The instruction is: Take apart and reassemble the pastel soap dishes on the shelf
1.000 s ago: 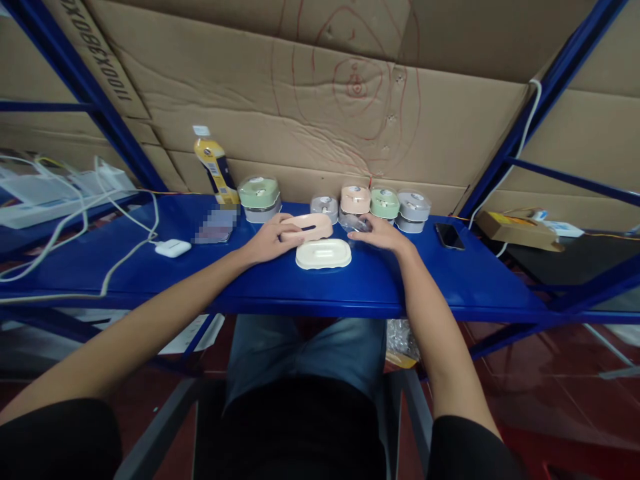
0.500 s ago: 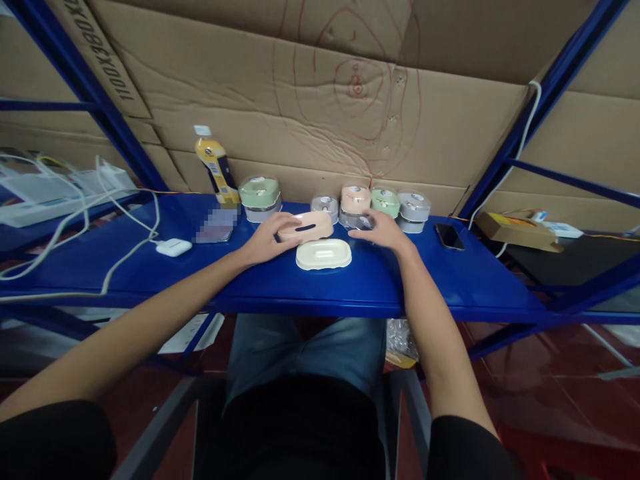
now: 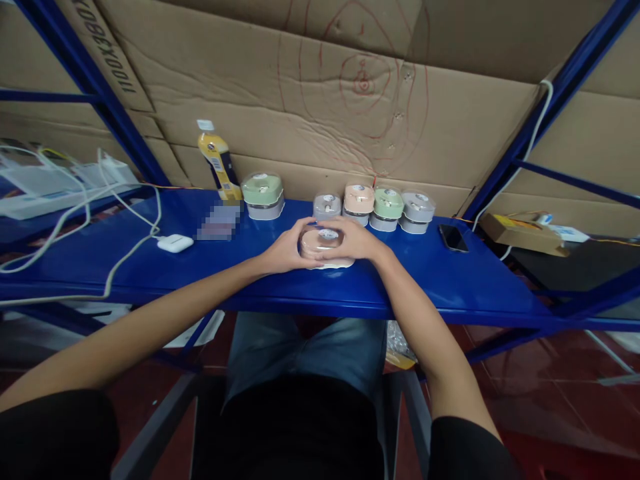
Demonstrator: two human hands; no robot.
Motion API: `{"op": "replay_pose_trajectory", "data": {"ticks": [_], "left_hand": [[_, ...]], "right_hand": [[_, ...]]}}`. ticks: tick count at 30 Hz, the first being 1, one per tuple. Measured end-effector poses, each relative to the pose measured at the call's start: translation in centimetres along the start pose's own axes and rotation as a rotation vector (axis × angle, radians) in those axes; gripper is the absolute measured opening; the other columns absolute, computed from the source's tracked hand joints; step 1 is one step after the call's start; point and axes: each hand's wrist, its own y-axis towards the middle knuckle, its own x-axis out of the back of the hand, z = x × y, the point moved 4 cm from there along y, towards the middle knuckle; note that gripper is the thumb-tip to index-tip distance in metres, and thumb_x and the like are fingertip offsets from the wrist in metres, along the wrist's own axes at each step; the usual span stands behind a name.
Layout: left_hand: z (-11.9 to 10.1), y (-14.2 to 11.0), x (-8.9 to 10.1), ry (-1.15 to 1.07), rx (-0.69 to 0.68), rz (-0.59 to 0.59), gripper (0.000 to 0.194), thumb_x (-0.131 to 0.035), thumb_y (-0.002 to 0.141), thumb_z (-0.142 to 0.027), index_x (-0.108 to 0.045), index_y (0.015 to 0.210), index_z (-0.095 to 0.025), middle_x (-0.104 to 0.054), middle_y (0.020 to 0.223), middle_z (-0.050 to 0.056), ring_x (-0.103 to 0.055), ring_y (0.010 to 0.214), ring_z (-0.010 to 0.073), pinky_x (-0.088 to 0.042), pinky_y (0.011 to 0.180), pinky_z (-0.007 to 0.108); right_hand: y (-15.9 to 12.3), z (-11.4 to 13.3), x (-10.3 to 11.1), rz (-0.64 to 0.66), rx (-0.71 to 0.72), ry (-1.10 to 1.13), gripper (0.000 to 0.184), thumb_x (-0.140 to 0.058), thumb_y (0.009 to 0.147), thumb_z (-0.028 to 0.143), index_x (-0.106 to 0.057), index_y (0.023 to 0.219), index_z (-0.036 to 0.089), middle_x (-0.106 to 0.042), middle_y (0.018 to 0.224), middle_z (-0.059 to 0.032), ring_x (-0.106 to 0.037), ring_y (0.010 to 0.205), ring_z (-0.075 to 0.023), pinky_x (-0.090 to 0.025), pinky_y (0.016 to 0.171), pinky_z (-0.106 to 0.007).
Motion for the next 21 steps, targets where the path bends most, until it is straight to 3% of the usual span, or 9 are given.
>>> {"op": "replay_pose_trajectory", "data": {"ticks": [6,10,16,21], "left_hand": [[0.0,-0.4,0.0,0.048,-0.059,0.0,0.111,-0.098,0.07,-0.056,-0.048,0.163,-0.021,-0.061,0.164,0.02,-0.06,0.152,0.0459,-0.048,0.127,0.06],[0.8,-0.4,-0.3,0.07,-0.054,0.002,0.115,-0.098,0.072,-0.063,-0.047,0.165,-0.02,-0.055,0.171,0.023,-0.053,0.158,0.0472,-0.043,0.132,0.062],[0.9,-0.4,-0.4,0.083,-0.027,0.022,0.125,-0.099,0.07,-0.07,-0.044,0.168,-0.016,-0.051,0.173,0.027,-0.05,0.161,0.0492,-0.042,0.133,0.063],[0.8,-0.7,-0.5,0.104,-0.05,0.055,0.122,-0.1,0.07,-0.067,-0.043,0.169,-0.021,-0.057,0.167,0.024,-0.054,0.156,0.0485,-0.046,0.128,0.064]], "right_hand": [[-0.6,0.1,-0.3,-0.002,-0.016,-0.008,0.086,-0.096,0.076,0.067,-0.074,0.151,0.031,-0.078,0.134,-0.0107,-0.075,0.122,-0.036,-0.059,0.112,-0.058],[-0.8,-0.2,-0.3,-0.022,-0.012,0.0,0.086,-0.095,0.075,0.069,-0.075,0.15,0.032,-0.078,0.138,-0.0102,-0.075,0.125,-0.0362,-0.058,0.114,-0.059],[-0.8,-0.7,-0.5,-0.004,-0.057,0.047,0.086,-0.097,0.075,0.067,-0.075,0.149,0.03,-0.078,0.142,-0.0111,-0.075,0.13,-0.037,-0.057,0.117,-0.059],[-0.8,-1.0,-1.1,0.026,-0.066,0.061,0.086,-0.098,0.076,0.065,-0.073,0.152,0.034,-0.077,0.146,-0.009,-0.073,0.134,-0.0371,-0.056,0.12,-0.06]]}}
